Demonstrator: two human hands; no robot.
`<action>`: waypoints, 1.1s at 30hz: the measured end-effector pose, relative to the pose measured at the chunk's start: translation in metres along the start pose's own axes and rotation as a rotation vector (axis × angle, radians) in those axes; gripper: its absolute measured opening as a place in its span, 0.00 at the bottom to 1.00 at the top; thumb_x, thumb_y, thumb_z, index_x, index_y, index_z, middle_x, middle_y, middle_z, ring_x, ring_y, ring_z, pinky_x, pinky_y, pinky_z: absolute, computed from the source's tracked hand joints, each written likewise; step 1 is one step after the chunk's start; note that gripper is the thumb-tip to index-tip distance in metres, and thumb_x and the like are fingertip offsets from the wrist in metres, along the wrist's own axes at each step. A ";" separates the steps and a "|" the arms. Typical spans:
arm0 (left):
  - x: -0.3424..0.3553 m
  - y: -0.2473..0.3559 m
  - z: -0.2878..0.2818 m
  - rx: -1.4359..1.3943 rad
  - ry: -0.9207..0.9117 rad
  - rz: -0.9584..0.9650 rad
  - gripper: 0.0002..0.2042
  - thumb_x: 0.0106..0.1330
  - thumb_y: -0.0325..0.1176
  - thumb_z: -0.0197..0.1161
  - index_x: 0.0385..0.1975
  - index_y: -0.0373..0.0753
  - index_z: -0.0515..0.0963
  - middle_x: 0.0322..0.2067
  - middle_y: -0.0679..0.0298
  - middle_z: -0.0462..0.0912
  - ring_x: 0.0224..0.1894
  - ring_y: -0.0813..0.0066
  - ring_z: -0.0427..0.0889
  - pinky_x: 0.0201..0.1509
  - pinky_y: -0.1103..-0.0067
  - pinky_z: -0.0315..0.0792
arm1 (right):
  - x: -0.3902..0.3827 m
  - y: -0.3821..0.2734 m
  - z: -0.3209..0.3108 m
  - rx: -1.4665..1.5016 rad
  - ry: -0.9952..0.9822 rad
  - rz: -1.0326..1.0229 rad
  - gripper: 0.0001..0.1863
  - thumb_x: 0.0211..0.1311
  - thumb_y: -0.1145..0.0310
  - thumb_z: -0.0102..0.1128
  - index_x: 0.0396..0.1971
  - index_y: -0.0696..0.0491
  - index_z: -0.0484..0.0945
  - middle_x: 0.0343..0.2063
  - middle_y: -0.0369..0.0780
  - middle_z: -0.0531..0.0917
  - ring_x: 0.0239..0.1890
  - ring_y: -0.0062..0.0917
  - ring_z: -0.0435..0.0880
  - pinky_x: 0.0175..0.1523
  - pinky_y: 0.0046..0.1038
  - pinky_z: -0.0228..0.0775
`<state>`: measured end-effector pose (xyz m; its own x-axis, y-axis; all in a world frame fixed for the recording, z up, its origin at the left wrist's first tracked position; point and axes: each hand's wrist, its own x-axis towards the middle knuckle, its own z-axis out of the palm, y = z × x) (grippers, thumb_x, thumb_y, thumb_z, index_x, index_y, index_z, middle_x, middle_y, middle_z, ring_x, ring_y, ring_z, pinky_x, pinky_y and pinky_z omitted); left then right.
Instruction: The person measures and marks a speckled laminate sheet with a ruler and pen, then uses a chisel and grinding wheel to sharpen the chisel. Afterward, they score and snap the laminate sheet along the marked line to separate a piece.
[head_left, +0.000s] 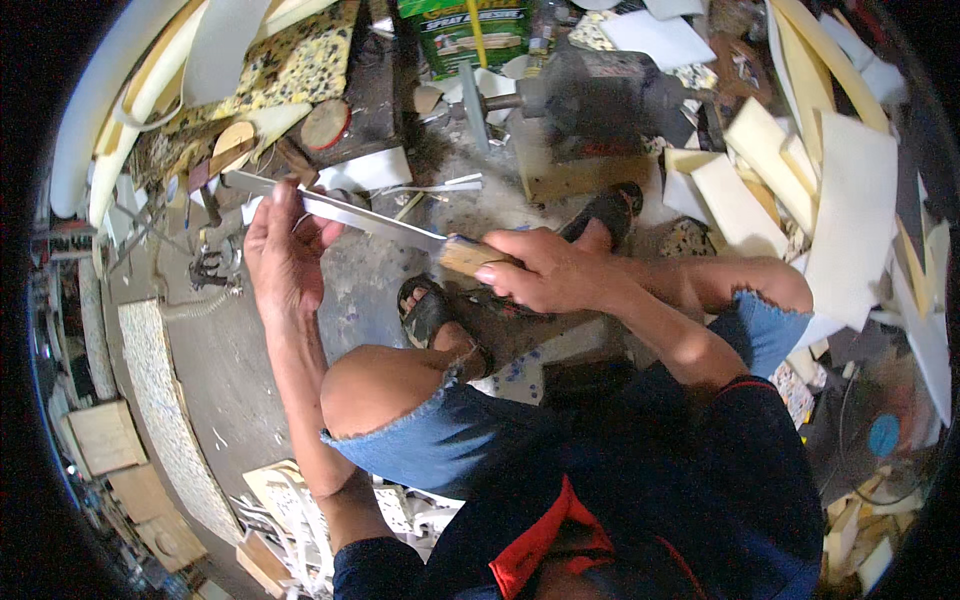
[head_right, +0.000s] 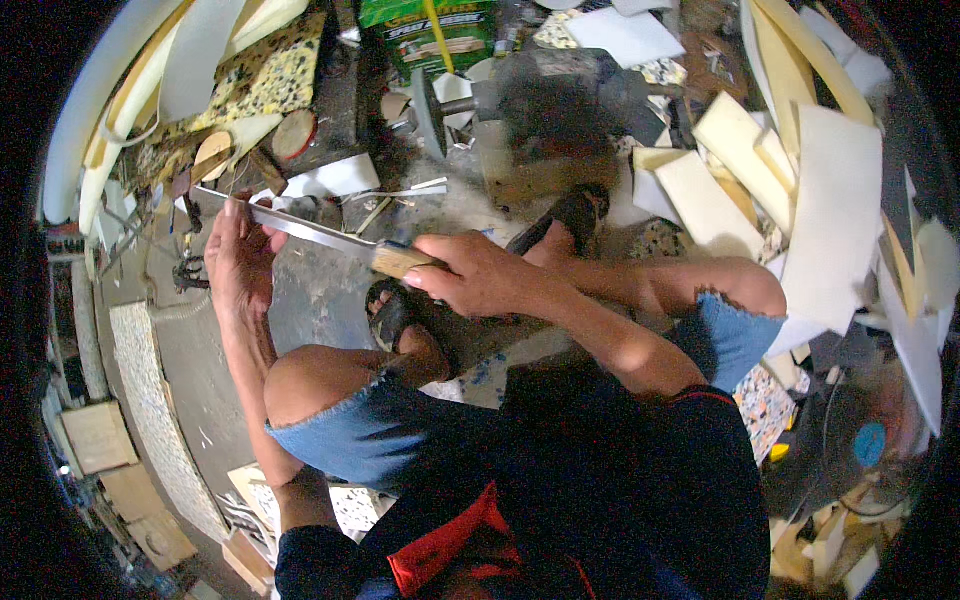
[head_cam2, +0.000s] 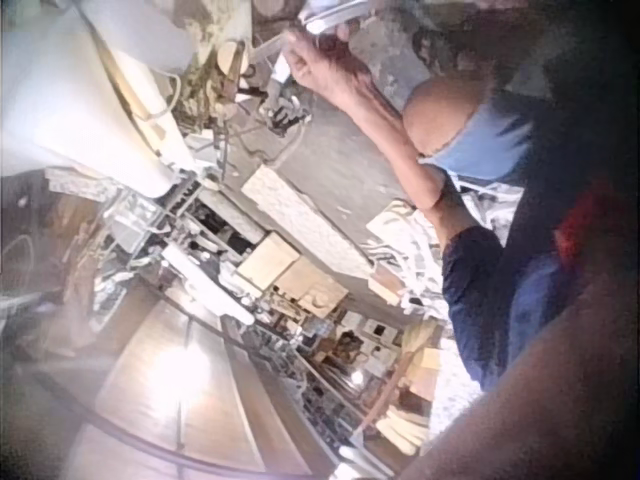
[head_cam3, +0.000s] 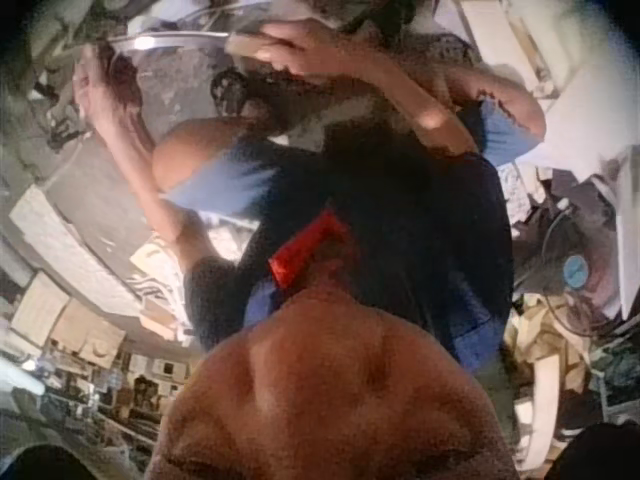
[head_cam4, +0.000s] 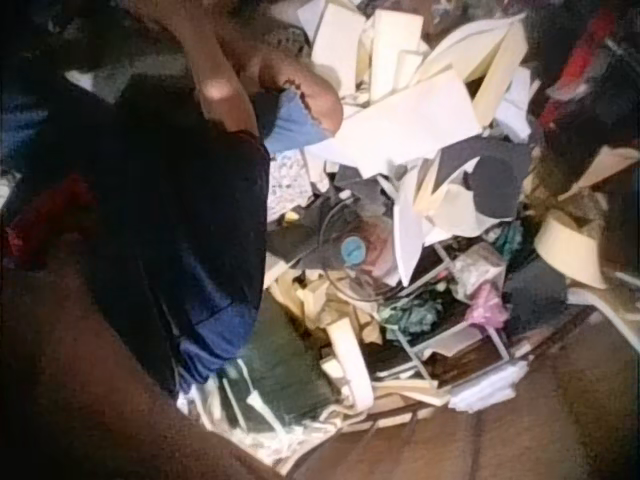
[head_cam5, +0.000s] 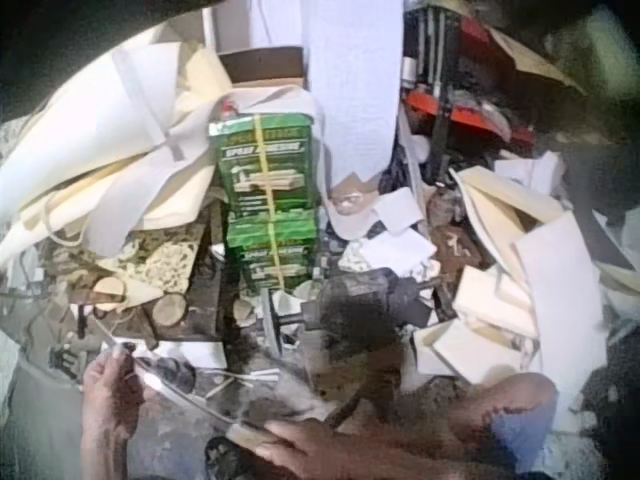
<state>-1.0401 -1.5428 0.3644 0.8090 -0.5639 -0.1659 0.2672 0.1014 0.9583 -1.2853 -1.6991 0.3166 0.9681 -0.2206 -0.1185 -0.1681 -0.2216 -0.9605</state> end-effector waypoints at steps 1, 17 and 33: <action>-0.005 0.000 -0.002 -0.089 -0.025 0.019 0.13 0.69 0.39 0.64 0.44 0.36 0.78 0.33 0.61 0.85 0.29 0.73 0.86 0.31 0.76 0.84 | 0.002 -0.005 0.003 0.035 0.002 0.003 0.19 0.68 0.56 0.56 0.31 0.60 0.74 0.21 0.51 0.79 0.26 0.45 0.82 0.33 0.42 0.70; -0.067 0.043 -0.061 0.275 0.151 0.404 0.10 0.70 0.37 0.63 0.32 0.37 0.77 0.28 0.62 0.82 0.26 0.75 0.82 0.32 0.79 0.81 | 0.065 0.224 -0.044 -0.183 1.124 0.567 0.27 0.51 0.74 0.61 0.53 0.60 0.66 0.29 0.54 0.82 0.37 0.42 0.86 0.48 0.42 0.77; -0.144 0.081 -0.073 0.115 0.445 0.549 0.12 0.71 0.36 0.61 0.29 0.32 0.76 0.25 0.61 0.79 0.25 0.73 0.83 0.30 0.78 0.82 | 0.063 0.060 -0.033 -0.386 0.557 -0.097 0.25 0.65 0.54 0.63 0.50 0.61 0.79 0.35 0.46 0.86 0.36 0.31 0.85 0.46 0.32 0.77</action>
<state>-1.0968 -1.3934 0.4487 0.9543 -0.0656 0.2915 -0.2767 0.1741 0.9450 -1.2403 -1.7581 0.2596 0.7594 -0.6158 0.2102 -0.2395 -0.5649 -0.7896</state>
